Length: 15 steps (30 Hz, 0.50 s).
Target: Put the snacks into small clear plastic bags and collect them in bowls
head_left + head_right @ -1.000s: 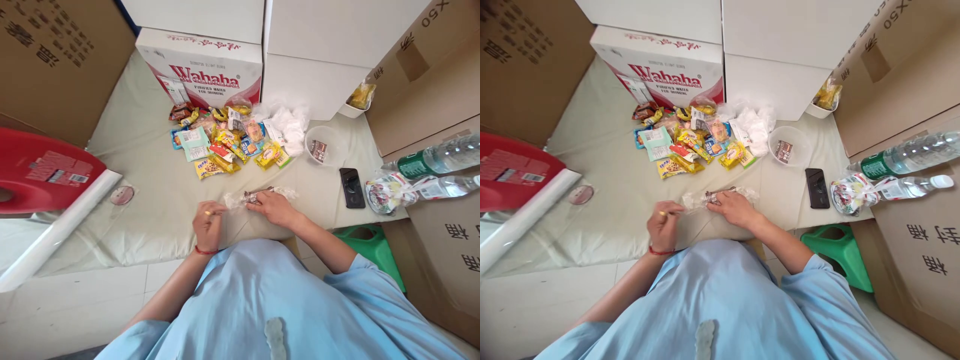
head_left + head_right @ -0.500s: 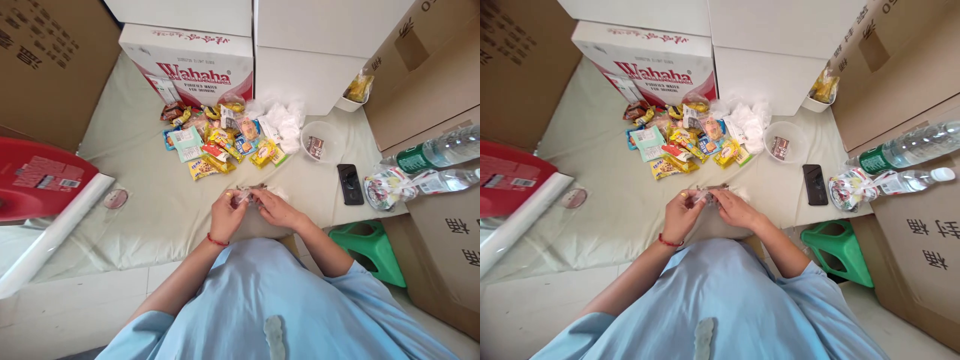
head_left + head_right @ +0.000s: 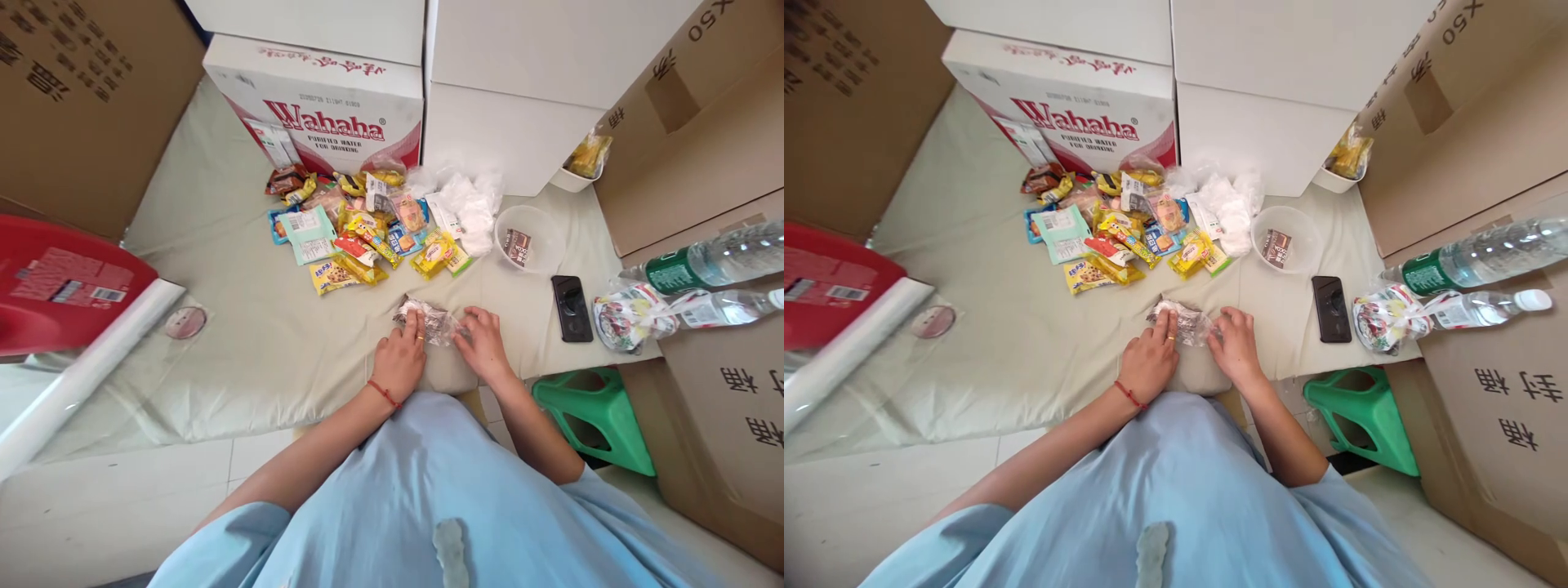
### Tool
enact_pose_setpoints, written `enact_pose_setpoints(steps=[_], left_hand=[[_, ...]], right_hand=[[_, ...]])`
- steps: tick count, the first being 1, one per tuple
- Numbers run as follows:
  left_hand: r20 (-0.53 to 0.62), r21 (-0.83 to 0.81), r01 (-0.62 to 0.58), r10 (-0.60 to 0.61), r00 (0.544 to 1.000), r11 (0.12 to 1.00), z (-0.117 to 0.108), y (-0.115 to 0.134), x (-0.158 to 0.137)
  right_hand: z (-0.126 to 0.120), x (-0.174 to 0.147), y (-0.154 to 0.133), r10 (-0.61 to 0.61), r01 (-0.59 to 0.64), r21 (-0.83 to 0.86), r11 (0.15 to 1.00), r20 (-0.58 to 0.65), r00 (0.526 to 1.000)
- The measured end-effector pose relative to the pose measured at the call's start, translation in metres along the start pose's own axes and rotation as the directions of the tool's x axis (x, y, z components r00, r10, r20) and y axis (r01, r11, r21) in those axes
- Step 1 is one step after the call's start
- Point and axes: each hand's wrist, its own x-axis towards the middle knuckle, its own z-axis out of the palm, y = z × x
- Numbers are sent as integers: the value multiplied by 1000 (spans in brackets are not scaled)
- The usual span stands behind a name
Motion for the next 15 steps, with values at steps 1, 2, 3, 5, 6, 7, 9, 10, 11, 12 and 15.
enact_pose_setpoints(steps=[1, 2, 3, 5, 6, 7, 9, 10, 11, 12, 15], left_hand=[[-1, -1, -6, 6, 1000, 1000, 1, -1, 0], [2, -3, -13, 13, 1000, 1000, 2, -1, 1], [9, -8, -17, 17, 1000, 1000, 2, -2, 1], [24, -26, -18, 19, 1000, 999, 4, -2, 1], [23, -41, -16, 17, 1000, 999, 5, -2, 2], [15, -56, -18, 19, 1000, 998, 5, -1, 3], [-8, -77, -46, 45, 999, 996, 6, 1, 4], [-13, -84, -66, 65, 998, 994, 7, 2, 4], [-12, -90, -84, 84, 996, 992, 6, 2, 4], [-9, -100, -102, 102, 995, 990, 6, 0, 2], [-49, -184, -175, 169, 984, 967, 5, -14, -12]], right_hand=[[-4, -2, -1, 17, -17, 28, 999, 28, 999], [-9, -2, -4, 46, -49, 66, 997, 48, 998], [-13, 0, -8, 79, -86, 104, 991, 64, 995], [-20, 11, -24, 120, -131, 147, 981, 83, 989], [-21, 19, -34, 112, -124, 139, 982, 87, 990], [-19, 29, -45, 89, -99, 109, 989, 94, 992], [-9, 51, -68, 31, -29, -12, 1000, 145, 989], [-2, 61, -78, 14, 3, -88, 996, 188, 982], [6, 69, -87, 10, 30, -166, 986, 232, 973], [13, 75, -94, 15, 51, -236, 970, 270, 963], [31, 76, -106, 15, 106, -360, 927, 316, 949]])
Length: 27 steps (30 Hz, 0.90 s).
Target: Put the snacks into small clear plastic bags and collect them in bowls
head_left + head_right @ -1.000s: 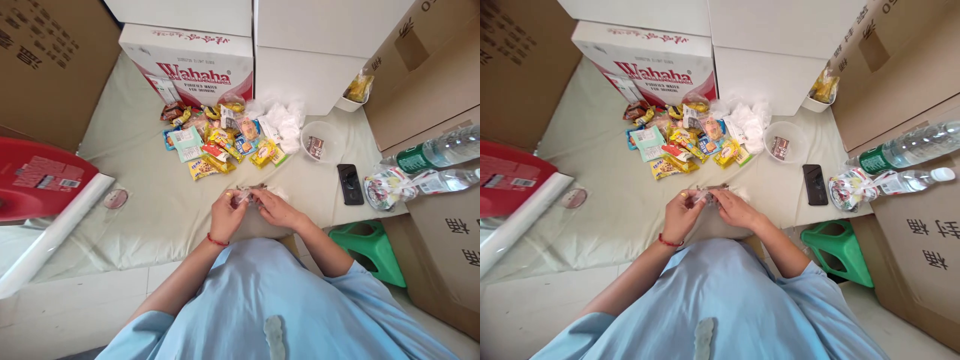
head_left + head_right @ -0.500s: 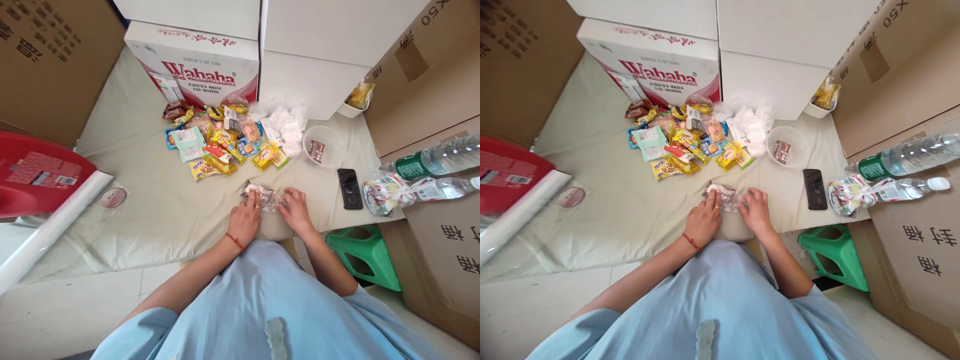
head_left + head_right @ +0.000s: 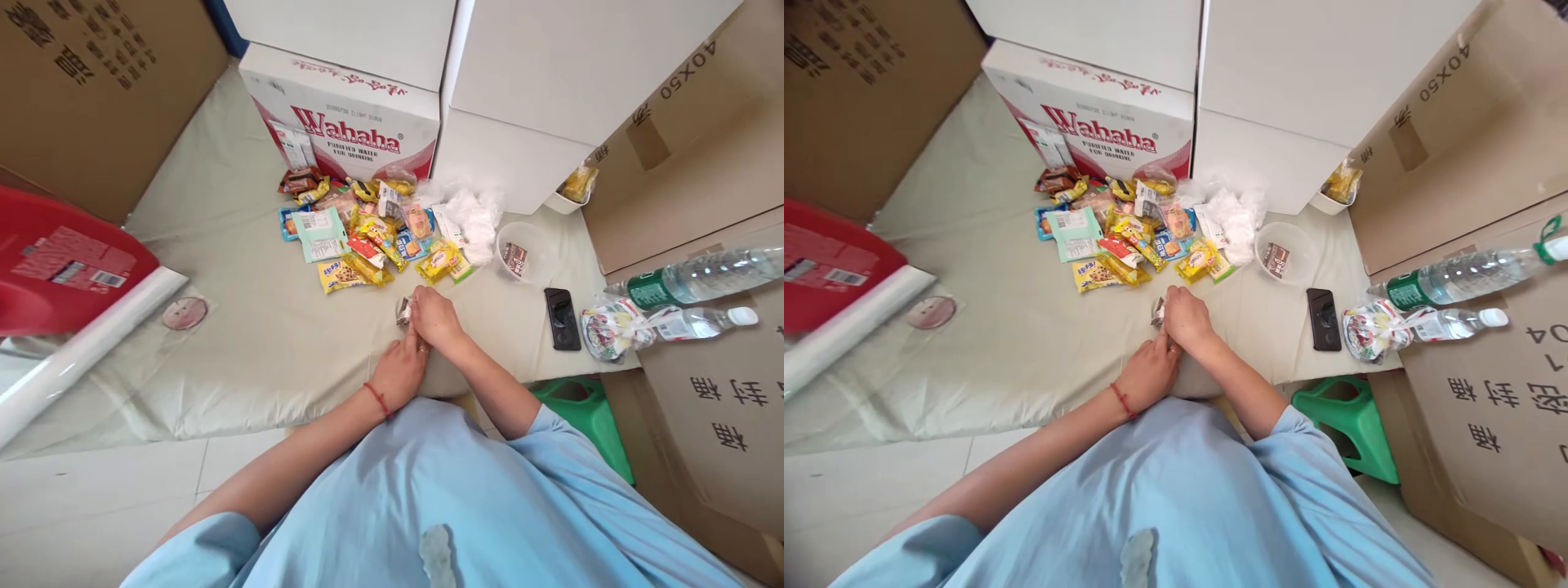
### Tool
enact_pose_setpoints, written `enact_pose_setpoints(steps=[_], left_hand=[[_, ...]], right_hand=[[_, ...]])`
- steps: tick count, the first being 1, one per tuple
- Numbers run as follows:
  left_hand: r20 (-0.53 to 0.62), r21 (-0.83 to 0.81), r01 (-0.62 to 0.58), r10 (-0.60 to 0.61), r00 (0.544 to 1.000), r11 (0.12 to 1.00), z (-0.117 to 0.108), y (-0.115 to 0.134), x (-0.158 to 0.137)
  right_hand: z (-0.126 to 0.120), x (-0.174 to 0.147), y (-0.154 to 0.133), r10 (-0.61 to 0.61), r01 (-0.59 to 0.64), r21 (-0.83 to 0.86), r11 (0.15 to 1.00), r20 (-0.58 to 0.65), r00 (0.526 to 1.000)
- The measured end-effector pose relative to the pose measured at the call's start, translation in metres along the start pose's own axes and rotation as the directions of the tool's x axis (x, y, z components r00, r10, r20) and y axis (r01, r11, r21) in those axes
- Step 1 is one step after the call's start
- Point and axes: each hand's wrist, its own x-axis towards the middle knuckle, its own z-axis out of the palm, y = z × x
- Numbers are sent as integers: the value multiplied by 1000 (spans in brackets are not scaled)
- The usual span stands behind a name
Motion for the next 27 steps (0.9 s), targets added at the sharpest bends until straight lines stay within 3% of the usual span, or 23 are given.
enact_pose_setpoints(steps=[3, 5, 9, 13, 15, 18, 22, 25, 27], left_hand=[[-107, -118, -68, 56, 993, 991, -3, -26, -29], [-189, -163, -36, 5, 982, 986, -3, -48, -49], [-314, -160, 62, -111, 943, 985, 2, -79, -78], [-384, -103, 70, -104, 917, 992, 7, -86, -92], [-406, -87, 47, -78, 911, 995, 9, -86, -97], [-437, -60, 4, -30, 899, 998, 12, -86, -100], [-461, -22, -8, -3, 887, 1000, 13, -86, -99], [-473, 11, -12, 16, 881, 1000, 12, -86, -97], [-478, 33, -6, 21, 878, 999, 11, -85, -96]], right_hand=[[12, -14, -4, -83, 78, -76, 994, -64, 994], [20, -23, -4, -122, 109, -117, 987, -109, 987], [27, -23, -12, -43, 25, -137, 990, -132, 990], [15, -18, -18, 13, -26, -139, 990, -92, 996], [-1, -23, -8, 47, -56, -89, 994, -93, 995], [-38, -32, 36, 142, -115, 171, 978, -151, 978], [-105, -29, 132, 311, -132, 628, 767, -183, 933], [-149, -9, 199, 487, -185, 744, 641, -208, 848], [-165, 12, 231, 567, -269, 727, 631, -196, 800]])
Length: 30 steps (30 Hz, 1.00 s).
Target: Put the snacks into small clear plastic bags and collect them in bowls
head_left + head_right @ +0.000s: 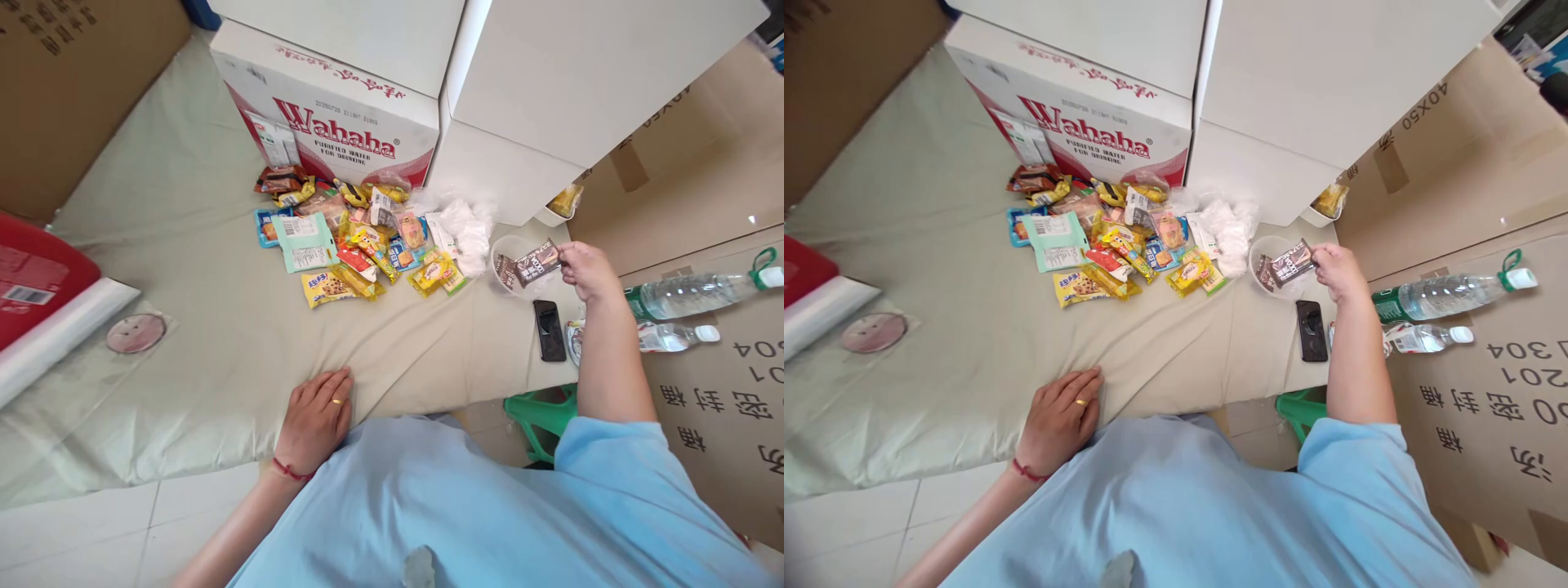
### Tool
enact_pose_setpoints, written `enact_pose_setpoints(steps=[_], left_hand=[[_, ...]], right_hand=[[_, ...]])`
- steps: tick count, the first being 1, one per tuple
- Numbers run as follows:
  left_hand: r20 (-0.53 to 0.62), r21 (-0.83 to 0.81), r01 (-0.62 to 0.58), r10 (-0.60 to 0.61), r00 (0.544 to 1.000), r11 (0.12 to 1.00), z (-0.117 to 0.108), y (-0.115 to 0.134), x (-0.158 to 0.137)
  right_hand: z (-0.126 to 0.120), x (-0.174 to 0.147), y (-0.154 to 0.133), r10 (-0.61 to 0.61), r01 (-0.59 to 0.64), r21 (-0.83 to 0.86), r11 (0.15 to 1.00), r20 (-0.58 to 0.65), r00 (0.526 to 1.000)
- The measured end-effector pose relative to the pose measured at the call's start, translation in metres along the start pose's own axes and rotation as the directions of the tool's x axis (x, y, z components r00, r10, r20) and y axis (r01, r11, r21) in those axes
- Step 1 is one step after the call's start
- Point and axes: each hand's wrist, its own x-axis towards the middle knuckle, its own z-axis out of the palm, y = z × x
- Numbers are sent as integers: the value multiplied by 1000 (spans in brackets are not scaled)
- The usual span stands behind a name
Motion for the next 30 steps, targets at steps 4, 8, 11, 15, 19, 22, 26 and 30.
enact_pose_setpoints(steps=[4, 8, 11, 15, 19, 22, 26, 30], left_hand=[[-5, 31, 3, -3, 1000, 1000, 1, 1, 0], [-24, 45, -2, 3, 1000, 999, 1, 2, 1], [-39, 53, -12, 14, 999, 999, 0, 3, 3], [-44, 66, -15, 18, 999, 998, 0, 4, 4], [-45, 85, -26, 30, 999, 996, 1, 4, 3], [-52, 84, -21, 25, 998, 996, 2, 4, 2], [-57, 82, -9, 13, 998, 997, 3, 4, 0], [-49, 74, 3, 1, 999, 997, 4, 5, -1]], right_hand=[[12, 49, 7, 65, -12, -456, 890, 101, 993], [50, 57, 19, 39, 136, -772, 621, 204, 978], [73, 42, 31, -64, 231, -872, 431, 226, 972], [80, 20, 38, -235, 277, -903, 327, 206, 950], [75, 16, 22, -433, 299, -839, 455, 85, 898], [84, 21, -3, -502, 379, -774, 508, 91, 860], [121, 28, -28, -423, 429, -782, 453, 235, 875], [157, 33, -34, -379, 431, -834, 346, 296, 877]])
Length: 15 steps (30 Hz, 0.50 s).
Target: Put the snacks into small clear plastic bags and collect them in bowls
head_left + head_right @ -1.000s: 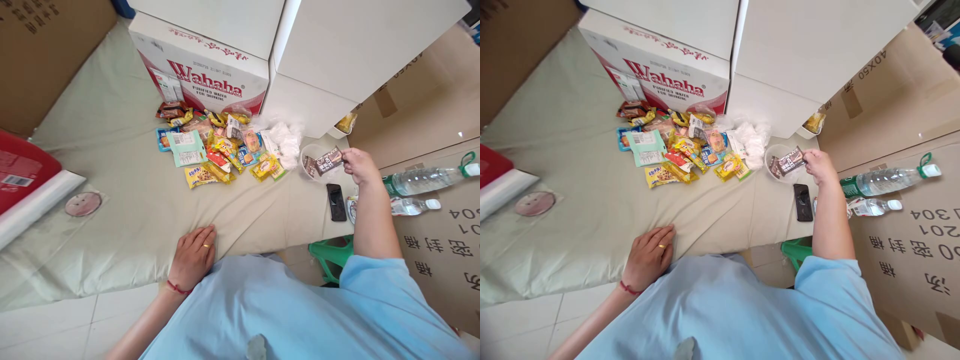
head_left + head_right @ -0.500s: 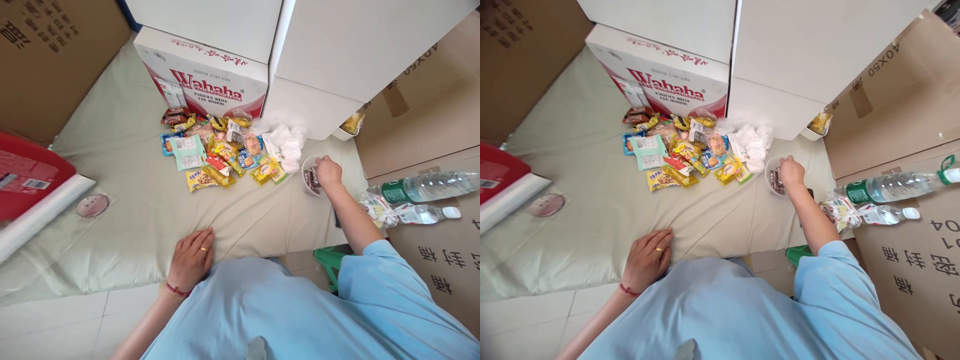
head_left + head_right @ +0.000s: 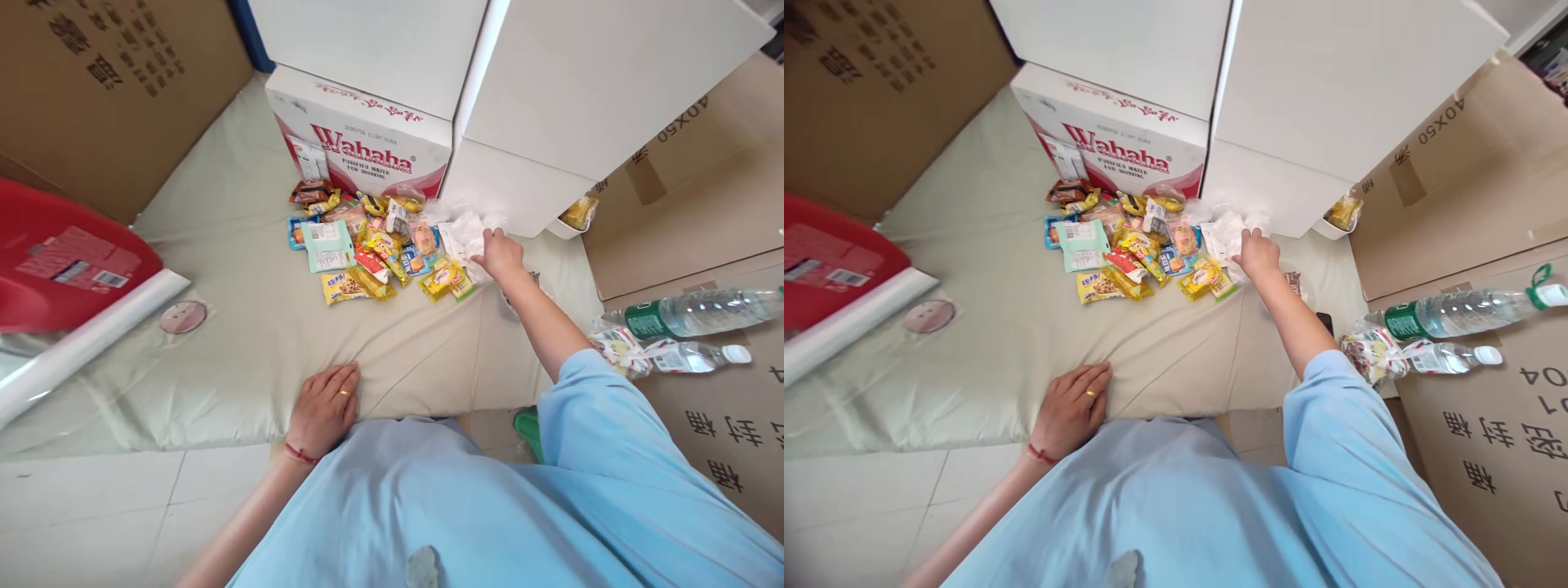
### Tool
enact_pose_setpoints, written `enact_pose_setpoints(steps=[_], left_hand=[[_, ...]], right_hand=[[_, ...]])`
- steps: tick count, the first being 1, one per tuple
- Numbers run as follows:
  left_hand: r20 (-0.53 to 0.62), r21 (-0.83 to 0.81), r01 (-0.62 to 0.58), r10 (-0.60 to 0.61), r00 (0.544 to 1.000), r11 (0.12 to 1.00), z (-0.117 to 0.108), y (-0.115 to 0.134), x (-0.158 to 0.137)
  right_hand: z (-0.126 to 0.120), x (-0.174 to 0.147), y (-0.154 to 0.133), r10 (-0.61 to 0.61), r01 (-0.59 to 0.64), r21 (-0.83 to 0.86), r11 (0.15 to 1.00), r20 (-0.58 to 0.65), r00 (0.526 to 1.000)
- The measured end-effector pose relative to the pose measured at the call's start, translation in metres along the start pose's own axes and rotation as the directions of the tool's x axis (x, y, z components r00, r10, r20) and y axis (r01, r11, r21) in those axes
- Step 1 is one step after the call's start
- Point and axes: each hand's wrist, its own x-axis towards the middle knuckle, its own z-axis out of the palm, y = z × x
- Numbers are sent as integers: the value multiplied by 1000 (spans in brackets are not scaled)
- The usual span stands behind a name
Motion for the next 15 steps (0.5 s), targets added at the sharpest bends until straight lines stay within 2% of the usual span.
enact_pose_setpoints(steps=[4, 6, 8, 9, 10, 12, 13, 14, 15], left_hand=[[6, -90, 56, -56, 998, 994, 1, -1, -3], [4, -207, 114, -116, 993, 972, -1, -2, -5], [10, -362, 225, -237, 971, 905, -7, -2, -3], [24, -438, 296, -318, 948, 849, -12, -2, 0], [51, -506, 368, -399, 916, 780, -17, 0, 4], [149, -616, 489, -518, 842, 618, -26, 5, 19], [222, -660, 534, -542, 810, 528, -30, 8, 28], [306, -697, 573, -543, 782, 432, -32, 13, 39], [389, -726, 606, -534, 751, 325, -32, 18, 51]], right_hand=[[-4, 4, 3, 31, -32, 33, 999, 25, 999], [-15, -4, 11, 66, -56, 165, 985, -58, 996], [-25, -23, 15, 123, -35, 413, 910, -188, 974], [-28, -37, 14, 162, -3, 564, 826, -231, 959], [-30, -53, 10, 197, 28, 709, 705, -234, 952], [-26, -91, -8, 203, 43, 916, 398, -134, 970], [-21, -110, -21, 166, 11, 966, 259, -55, 985], [-14, -130, -36, 112, -30, 987, 157, 12, 994], [-8, -149, -52, 74, -64, 993, 99, 57, 996]])
